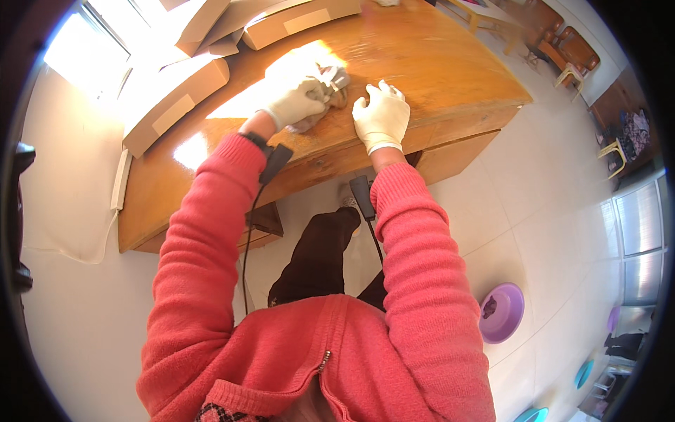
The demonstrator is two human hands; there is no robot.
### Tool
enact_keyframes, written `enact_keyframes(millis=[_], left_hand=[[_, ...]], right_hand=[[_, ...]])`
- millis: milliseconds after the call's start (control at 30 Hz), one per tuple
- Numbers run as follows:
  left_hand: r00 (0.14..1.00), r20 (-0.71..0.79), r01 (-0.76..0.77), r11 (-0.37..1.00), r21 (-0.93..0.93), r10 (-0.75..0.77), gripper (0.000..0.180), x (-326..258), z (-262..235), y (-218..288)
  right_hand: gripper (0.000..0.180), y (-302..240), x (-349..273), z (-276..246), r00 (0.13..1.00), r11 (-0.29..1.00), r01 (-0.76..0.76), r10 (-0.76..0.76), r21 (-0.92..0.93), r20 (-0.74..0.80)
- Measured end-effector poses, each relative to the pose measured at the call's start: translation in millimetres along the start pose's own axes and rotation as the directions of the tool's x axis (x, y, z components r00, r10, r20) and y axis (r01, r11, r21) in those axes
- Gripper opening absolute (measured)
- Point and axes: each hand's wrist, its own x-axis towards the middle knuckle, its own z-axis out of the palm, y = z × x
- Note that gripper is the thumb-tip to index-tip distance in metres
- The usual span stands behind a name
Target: The person wipes the surface and edges of a wooden desk with a cloth while wearing gloves. They move around the desk to reach different sides and continue wiping the top and front panels.
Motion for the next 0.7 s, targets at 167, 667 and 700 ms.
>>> enact_keyframes(millis=[167,667,700], left_hand=[[0.998,-0.003,-0.058,0.984,0.169,0.059,0.01,-96,-35,-18],[0.943,-0.33,-0.008,0.993,0.119,0.048,0.01,-100,-9,-39],[0.944,-0.318,-0.057,0.994,0.094,0.084,0.01,-89,3,-30]], right_hand=[[0.038,1,-1,-2,0.999,1.0,0.014,-0.014,-0.02,0.031],[0.032,1,0,-1,1.0,0.998,0.013,-0.011,-0.065,0.025],[0.032,0,0,-1,1.0,0.998,0.022,-0.022,-0.062,-0.002]])
